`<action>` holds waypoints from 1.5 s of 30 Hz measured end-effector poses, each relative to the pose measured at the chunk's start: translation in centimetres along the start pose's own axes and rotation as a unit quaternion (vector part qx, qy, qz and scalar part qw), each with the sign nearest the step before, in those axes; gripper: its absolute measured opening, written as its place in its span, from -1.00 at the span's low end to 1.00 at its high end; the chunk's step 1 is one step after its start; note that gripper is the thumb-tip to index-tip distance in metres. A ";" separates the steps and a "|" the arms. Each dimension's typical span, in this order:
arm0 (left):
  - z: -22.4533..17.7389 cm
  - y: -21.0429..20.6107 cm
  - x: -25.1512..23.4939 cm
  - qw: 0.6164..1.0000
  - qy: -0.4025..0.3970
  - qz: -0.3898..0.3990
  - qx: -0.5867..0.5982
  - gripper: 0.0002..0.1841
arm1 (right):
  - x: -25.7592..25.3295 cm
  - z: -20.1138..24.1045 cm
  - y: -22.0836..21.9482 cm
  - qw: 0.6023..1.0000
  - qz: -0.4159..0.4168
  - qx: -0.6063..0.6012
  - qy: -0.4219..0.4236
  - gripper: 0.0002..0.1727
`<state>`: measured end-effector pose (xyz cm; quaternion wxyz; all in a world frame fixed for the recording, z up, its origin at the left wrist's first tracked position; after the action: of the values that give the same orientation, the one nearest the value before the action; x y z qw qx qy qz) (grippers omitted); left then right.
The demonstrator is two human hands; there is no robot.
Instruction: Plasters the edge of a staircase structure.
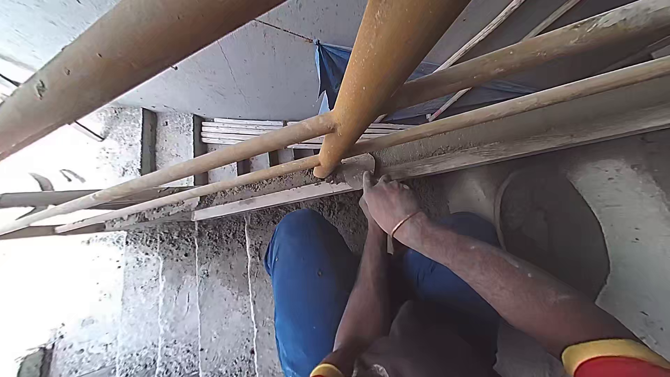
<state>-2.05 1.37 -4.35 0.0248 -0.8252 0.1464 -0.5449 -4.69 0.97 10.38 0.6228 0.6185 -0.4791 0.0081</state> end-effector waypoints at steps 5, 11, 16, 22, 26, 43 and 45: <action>4.1 -1.1 -4.4 0.963 -0.144 0.098 0.204 -0.79 | 2.2 -4.0 1.5 0.999 0.014 0.021 -0.036 -0.39; 4.9 -1.7 -5.7 0.955 -0.130 0.144 0.223 -0.76 | 4.6 -9.5 2.8 0.994 0.018 0.042 -0.096 -0.33; 4.8 -1.6 -5.6 0.955 -0.124 0.147 0.226 -0.76 | 6.8 -15.7 3.4 0.987 -0.018 0.048 -0.151 -0.32; 4.9 -1.6 -5.5 0.955 -0.129 0.147 0.224 -0.78 | 10.2 -25.1 3.4 0.969 -0.085 0.048 -0.228 -0.34; 4.9 -1.6 -5.5 0.955 -0.126 0.148 0.224 -0.76 | 14.3 -31.5 3.2 0.941 -0.180 -0.009 -0.287 -0.37; 4.9 -1.5 -5.6 0.957 -0.109 0.148 0.227 -0.79 | 13.5 -19.7 0.1 0.964 -0.116 0.025 -0.238 -0.43; 4.9 -1.6 -5.6 0.957 -0.098 0.147 0.230 -0.79 | 12.3 -16.5 -0.6 0.970 -0.103 0.050 -0.215 -0.42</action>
<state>0.72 3.83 -11.04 0.3084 -0.8160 0.1339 -0.4703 11.96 6.53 21.09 0.4711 0.6822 -0.5343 -0.1648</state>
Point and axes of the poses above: each hand's wrist, its own x-axis away from the middle knuckle, its own y-axis out of the back of the hand, z = x × y, the point moved 5 cm from there along -x, towards the middle knuckle, and after that the axes turned 3 degrees about y, right-handed, at the moved point
